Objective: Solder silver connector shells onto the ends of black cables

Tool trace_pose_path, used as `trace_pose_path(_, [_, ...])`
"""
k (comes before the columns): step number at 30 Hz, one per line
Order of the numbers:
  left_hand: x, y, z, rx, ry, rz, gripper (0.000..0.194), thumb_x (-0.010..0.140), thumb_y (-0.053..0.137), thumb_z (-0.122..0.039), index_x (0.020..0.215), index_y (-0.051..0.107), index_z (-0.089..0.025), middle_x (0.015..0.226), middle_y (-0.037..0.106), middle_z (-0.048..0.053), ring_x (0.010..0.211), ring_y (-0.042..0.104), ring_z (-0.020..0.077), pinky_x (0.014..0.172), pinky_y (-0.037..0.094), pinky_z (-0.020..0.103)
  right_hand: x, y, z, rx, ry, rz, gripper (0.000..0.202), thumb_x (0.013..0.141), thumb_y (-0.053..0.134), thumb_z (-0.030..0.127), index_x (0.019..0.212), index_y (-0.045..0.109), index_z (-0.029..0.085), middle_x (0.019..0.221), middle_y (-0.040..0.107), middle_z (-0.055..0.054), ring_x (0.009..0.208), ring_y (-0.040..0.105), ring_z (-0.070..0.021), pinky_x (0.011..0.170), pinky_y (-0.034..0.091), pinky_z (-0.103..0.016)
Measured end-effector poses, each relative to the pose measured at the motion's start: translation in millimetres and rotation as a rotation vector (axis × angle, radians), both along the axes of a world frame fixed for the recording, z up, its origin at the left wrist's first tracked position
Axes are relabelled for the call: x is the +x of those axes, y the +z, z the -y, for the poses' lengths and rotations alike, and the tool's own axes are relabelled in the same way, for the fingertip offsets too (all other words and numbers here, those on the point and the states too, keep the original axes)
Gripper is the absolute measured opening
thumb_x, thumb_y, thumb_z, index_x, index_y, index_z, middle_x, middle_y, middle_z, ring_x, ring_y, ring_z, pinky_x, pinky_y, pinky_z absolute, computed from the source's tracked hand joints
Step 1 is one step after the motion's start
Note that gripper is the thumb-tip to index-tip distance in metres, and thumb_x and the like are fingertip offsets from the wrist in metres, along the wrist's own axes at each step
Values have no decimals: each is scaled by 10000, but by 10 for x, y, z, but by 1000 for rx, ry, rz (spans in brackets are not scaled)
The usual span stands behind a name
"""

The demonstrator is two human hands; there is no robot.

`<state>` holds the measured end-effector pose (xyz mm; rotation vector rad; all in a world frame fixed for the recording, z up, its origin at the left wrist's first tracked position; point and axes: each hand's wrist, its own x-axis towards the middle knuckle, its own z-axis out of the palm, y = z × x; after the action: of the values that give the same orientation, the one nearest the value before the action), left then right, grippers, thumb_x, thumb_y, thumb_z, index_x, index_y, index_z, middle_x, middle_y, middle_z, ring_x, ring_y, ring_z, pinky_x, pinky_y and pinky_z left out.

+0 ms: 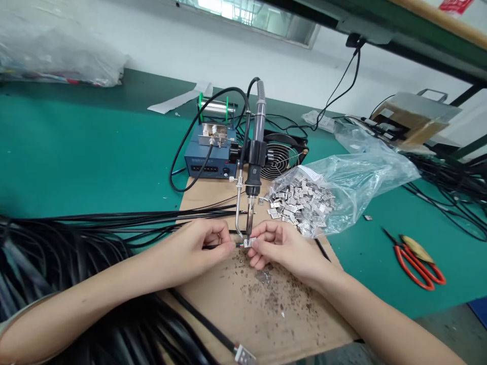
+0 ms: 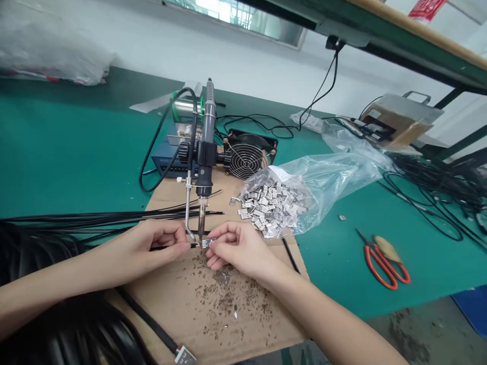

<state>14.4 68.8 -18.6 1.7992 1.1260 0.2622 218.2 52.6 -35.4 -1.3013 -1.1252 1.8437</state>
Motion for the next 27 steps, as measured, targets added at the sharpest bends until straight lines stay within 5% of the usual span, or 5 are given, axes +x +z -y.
trace_pose_path(9, [44,-99,31,2,91,22,238,791,488,-401,658,507,-204,539,410,-70,531,347,113,502,264,224,20,-27,20,-48,-24,-143,171,686,808,129,786,671,154,627,727,-3,507,657,-86,489,537,-174])
trace_pose_path(16, [49,-95,51,9,103,18,253,784,478,-421,664,524,-203,606,580,-13,601,531,160,550,373,259,19,-31,29,-43,-33,-155,201,668,833,165,792,676,163,640,730,-2,493,643,-83,470,524,-176])
trace_pose_path(27, [44,-91,57,24,128,65,222,796,516,-384,656,521,-211,593,571,-33,589,504,144,529,346,238,23,2,35,-59,-35,-147,189,657,828,167,780,685,168,644,735,-4,454,591,-70,439,472,-176])
